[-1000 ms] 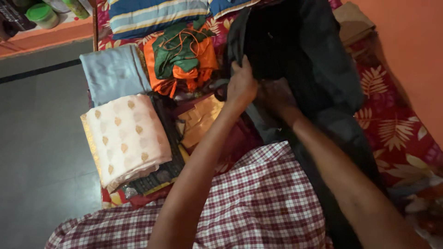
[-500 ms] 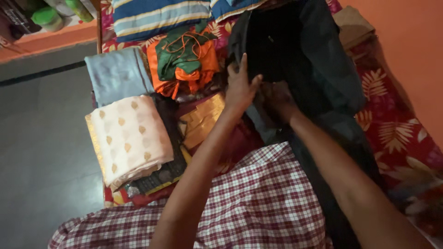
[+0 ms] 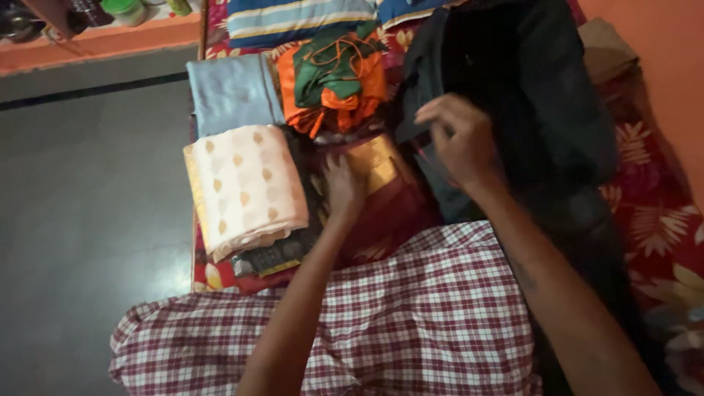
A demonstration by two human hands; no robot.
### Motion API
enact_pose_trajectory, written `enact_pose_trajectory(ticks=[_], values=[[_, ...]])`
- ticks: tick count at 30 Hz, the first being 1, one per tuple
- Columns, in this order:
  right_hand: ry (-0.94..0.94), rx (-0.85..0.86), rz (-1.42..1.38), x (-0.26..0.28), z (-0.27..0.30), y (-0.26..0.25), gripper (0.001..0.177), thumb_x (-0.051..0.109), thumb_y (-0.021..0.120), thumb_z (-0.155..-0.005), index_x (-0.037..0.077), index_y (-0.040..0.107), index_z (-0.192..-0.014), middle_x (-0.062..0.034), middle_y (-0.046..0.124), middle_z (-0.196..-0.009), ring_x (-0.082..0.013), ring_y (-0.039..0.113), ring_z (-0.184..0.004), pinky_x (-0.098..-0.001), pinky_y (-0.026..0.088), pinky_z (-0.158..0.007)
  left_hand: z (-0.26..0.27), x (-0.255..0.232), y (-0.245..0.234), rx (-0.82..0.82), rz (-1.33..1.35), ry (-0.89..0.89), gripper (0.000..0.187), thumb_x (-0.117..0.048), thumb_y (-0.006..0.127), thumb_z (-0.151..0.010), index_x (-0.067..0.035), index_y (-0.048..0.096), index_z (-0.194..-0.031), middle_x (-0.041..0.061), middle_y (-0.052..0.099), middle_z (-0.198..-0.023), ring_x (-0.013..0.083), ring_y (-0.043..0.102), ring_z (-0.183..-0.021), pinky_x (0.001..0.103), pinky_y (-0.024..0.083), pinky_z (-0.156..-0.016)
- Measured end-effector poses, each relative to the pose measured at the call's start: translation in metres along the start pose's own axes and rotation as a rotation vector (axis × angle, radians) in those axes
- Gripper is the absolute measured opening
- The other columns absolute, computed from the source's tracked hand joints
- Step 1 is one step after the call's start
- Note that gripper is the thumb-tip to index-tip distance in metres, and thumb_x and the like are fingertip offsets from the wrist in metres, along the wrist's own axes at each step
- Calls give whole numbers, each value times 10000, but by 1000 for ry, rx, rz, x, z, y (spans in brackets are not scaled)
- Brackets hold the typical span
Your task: The person sits on the floor and packs various folded fabrics, including sarees and other garments, into a black backpack. They handle each item individually, folding them neatly before placing them inside the bag.
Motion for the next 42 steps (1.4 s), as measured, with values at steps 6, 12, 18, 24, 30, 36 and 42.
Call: enact_pose_trajectory(ticks=[6, 12, 18, 24, 30, 36, 42], values=[[101, 283, -23, -21, 53, 125, 486, 79, 786, -780, 9, 616, -1230, -212, 552, -1364, -389, 546, -1243, -445, 484, -1003, 21, 27, 18, -50, -120, 80, 613, -375, 688, -927, -33, 493, -1396, 259, 421, -1473, 495, 390, -1358, 645, 253, -1172], [80, 271, 58, -96, 139, 193, 722, 182, 822, -849, 98, 484, -1481, -195, 358, -1633, -414, 341, -1490, -505, 344, -1191, 31, 39, 49, 49, 27, -49, 629, -181, 575, -926, -23, 446, -1521, 258, 348, -1701, 458, 445, -1388, 564, 427, -1002], [334, 317, -107, -125, 147, 208, 733, 256, 759, -910, 145, 430, -1555, -245, 300, -1635, -458, 319, -1470, -521, 347, -1139, 94, -8, 11, 215, -253, 470, 804, -283, 691, -816, -2, 400, -1511, 271, 278, -1649, 448, 279, -1500, 629, 238, -1181], [391, 293, -88, -153, 154, 223, 737, 387, 750, -926, 182, 451, -1567, -193, 537, -1480, -387, 505, -1379, -472, 419, -1151, 90, -27, -17, 161, -505, 473, 910, -346, 682, -800, -35, 325, -1577, 275, 237, -1640, 449, 175, -1546, 738, 160, -1170], [613, 187, -380, -177, 166, 228, 843, 420, 762, -905, 8, 368, -1527, -167, 574, -1365, -264, 564, -1234, -401, 446, -1023, 76, -37, -43, 301, -436, 410, 1005, -408, 701, -773, -7, 245, -1573, 285, 183, -1649, 460, 142, -1538, 782, 129, -1127], [1046, 155, -512, -127, 192, 175, 517, 444, 773, -938, -13, 694, -1166, -151, 699, -1043, -185, 623, -954, -366, 501, -852, 62, -47, -71, 468, -223, 270, 1035, -415, 764, -760, -37, 237, -1566, 271, 165, -1662, 431, 146, -1542, 761, 134, -1167], [1476, 91, -906, -85, 153, 140, 470, 349, 839, -730, 116, 695, -1113, -49, 740, -1068, -229, 712, -991, -403, 596, -844, 66, -46, -58, 371, -383, 250, 1041, -367, 762, -745, -14, 228, -1566, 291, 192, -1629, 456, 174, -1534, 642, 193, -1178]])
Point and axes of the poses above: each hand's wrist, its own z-axis away from the middle knuckle, its own y-axis out of the palm, x = y × z, the point moved 1 cm from there along -z, towards the middle knuckle
